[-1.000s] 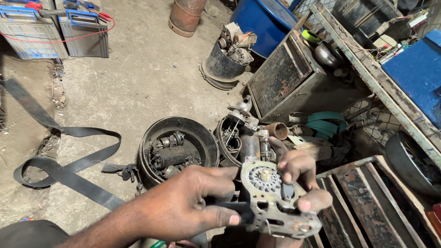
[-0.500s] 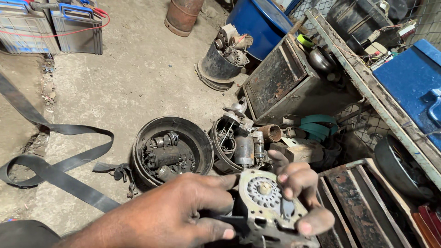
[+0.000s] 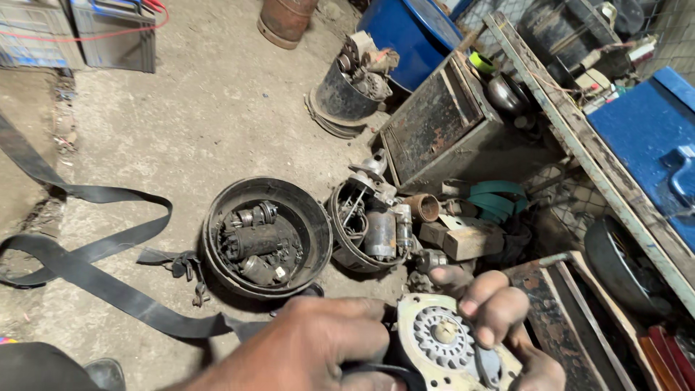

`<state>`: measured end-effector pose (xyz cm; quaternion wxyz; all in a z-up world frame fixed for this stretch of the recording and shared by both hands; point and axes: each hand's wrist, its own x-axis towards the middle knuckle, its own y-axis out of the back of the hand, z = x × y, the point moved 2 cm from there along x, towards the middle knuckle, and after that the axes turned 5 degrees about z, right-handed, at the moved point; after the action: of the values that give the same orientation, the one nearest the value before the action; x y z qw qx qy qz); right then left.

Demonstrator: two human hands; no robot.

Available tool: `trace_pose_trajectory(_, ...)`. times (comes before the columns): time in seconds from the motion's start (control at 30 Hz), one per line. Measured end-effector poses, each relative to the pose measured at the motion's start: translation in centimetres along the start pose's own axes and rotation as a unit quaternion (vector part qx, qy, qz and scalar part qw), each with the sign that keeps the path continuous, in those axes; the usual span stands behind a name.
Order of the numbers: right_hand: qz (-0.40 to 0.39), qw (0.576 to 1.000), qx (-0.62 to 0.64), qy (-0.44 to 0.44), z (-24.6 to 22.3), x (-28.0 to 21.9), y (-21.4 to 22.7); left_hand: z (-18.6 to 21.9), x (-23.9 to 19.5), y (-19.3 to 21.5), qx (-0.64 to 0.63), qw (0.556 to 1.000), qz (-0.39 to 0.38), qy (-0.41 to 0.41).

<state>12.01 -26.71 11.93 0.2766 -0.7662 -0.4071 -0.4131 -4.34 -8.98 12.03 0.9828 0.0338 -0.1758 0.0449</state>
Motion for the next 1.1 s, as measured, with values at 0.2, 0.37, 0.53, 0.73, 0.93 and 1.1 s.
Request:
trace_pose_trajectory(0.2,-0.119,0.985,-0.121,0.0,-1.3,1.1,1.2,-1.2,0.3,-1.3,0.025,0.977,0.088,-0.194)
trace_pose_trajectory(0.37,-0.129,0.958,-0.157,-0.2,-1.4,-1.1,4.2,-6.4,1.6,-2.2,0.057,0.985,0.115,-0.116)
trace_pose_trajectory(0.53,-0.028,0.877,-0.145,-0.457,-1.6,-8.1,8.0,-12.8,2.4,-5.1,0.107,0.985,0.095,-0.1)
trace_pose_trajectory(0.73,0.041,0.868,-0.103,-0.484,1.3,-12.9,10.5,-18.1,2.1,-8.8,0.177,0.976,0.097,-0.079)
trace_pose_trajectory(0.93,0.011,0.832,-0.296,-0.469,0.7,-12.2,10.9,-18.4,2.3,-9.7,0.279,0.95,0.08,-0.116)
trace_pose_trajectory(1.1,0.009,0.806,-0.366,-0.464,-1.0,-12.0,9.8,-17.9,2.2,-9.9,0.31,0.94,0.068,-0.13)
